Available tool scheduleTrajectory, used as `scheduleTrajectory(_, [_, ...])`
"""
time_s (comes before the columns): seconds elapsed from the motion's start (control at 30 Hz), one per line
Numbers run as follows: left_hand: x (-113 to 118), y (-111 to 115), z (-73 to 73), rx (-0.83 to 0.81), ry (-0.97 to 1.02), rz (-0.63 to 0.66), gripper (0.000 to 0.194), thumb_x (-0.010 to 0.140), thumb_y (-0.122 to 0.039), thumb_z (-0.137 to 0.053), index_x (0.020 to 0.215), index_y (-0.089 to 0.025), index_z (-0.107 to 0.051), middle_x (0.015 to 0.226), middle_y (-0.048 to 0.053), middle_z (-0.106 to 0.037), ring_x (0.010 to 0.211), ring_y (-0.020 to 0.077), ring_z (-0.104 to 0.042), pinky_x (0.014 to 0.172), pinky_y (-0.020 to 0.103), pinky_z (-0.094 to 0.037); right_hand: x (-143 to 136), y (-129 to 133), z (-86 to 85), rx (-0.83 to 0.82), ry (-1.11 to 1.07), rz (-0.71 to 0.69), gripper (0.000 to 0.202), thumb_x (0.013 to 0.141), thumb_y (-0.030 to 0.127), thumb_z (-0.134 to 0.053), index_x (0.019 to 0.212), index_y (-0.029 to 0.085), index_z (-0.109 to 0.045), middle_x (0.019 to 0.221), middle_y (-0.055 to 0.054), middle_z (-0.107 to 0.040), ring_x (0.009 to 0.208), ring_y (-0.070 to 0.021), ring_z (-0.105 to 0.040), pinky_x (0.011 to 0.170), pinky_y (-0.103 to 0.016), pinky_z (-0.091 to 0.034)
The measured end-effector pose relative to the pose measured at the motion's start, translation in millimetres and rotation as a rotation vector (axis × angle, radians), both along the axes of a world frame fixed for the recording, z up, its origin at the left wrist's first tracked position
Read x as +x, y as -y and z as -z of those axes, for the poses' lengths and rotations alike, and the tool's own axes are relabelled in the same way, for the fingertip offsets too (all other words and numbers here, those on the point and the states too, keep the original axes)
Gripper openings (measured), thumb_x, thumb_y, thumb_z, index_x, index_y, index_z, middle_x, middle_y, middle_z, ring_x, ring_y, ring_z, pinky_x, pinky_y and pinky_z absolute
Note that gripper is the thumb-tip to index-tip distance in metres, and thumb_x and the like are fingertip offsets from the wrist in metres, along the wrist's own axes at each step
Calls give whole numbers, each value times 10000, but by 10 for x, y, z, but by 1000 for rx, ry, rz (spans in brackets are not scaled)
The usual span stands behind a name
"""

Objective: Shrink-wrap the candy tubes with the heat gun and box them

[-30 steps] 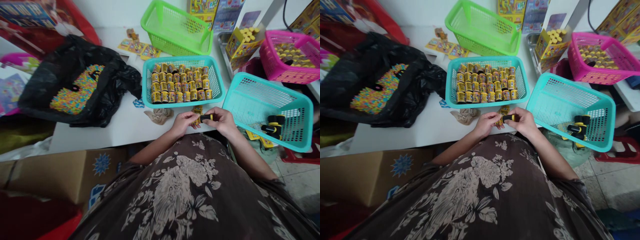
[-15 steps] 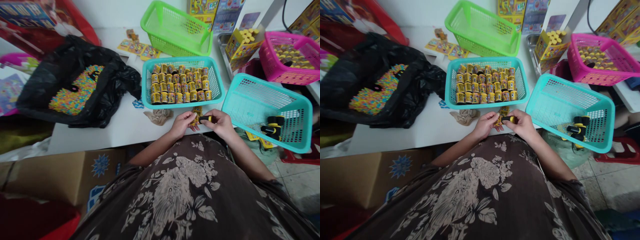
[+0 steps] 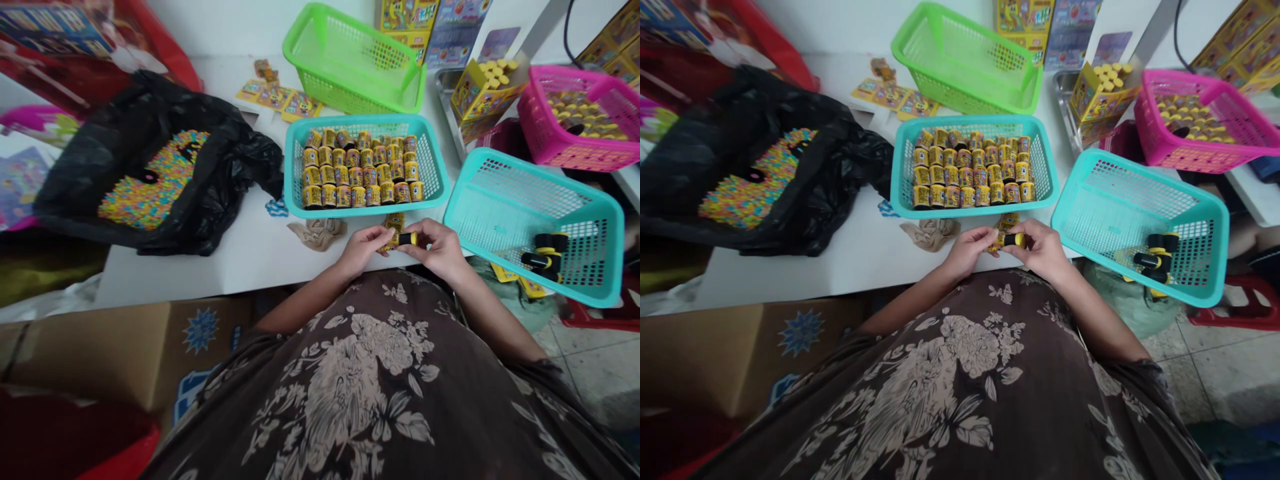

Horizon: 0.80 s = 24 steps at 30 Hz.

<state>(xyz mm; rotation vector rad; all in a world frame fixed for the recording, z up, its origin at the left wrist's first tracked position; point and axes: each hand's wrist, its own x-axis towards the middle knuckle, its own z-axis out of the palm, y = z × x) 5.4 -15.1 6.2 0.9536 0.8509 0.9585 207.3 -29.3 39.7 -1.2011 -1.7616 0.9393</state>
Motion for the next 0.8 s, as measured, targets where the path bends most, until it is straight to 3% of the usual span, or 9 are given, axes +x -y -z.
scheduleTrajectory(0.13, [-91, -54, -12, -3, -29, 83, 456, 595, -499, -1016, 819, -158, -812, 749, 12, -754, 697, 125, -640, 721, 277, -501, 14, 10, -7, -1, -42, -72, 370, 832, 535, -921, 971, 224, -777, 787, 4, -678, 637, -135, -551, 596, -304, -463])
scheduleTrajectory(0.27, [-99, -77, -21, -116, 102, 169, 445, 593, -444, -1031, 862, -157, -823, 778, 23, -771, 691, 139, -666, 734, 303, -520, -18, 15, 5, 108, 10, -100, 376, 911, 581, -845, 1023, 225, -796, 829, -24, -719, 646, -150, -598, 602, -311, -500])
scheduleTrajectory(0.43, [-40, -58, -13, -251, 296, 103, 360, 685, -333, -1003, 904, -167, -771, 867, 18, -766, 742, 145, -696, 713, 297, -545, -78, 10, 120, 362, 155, -34, 433, 994, 591, -737, 1268, 259, -780, 1053, -100, -777, 926, -266, -719, 815, -431, -614])
scheduleTrajectory(0.53, [0, -31, -15, -278, 348, 72, 324, 749, -350, -966, 858, -176, -715, 837, 9, -750, 728, 154, -703, 693, 295, -540, -86, 24, 209, 398, 142, 30, 476, 1038, 557, -678, 1430, 289, -712, 1071, -96, -771, 935, -281, -710, 829, -477, -629])
scheduleTrajectory(0.67, [56, 2, -19, -274, 350, 114, 397, 734, -417, -980, 833, -179, -677, 819, 10, -750, 729, 172, -718, 681, 295, -527, -68, 38, 275, 400, 89, 43, 380, 1072, 527, -623, 1323, 284, -773, 1036, -88, -774, 917, -268, -700, 834, -460, -614])
scheduleTrajectory(0.8, [76, 3, -1, -261, 271, 117, 489, 666, -492, -1007, 772, -182, -643, 781, -1, -734, 684, 158, -695, 660, 285, -507, -28, 25, 268, 212, 29, 37, 389, 1001, 618, -706, 1146, 273, -812, 935, -54, -750, 849, -232, -679, 745, -381, -580])
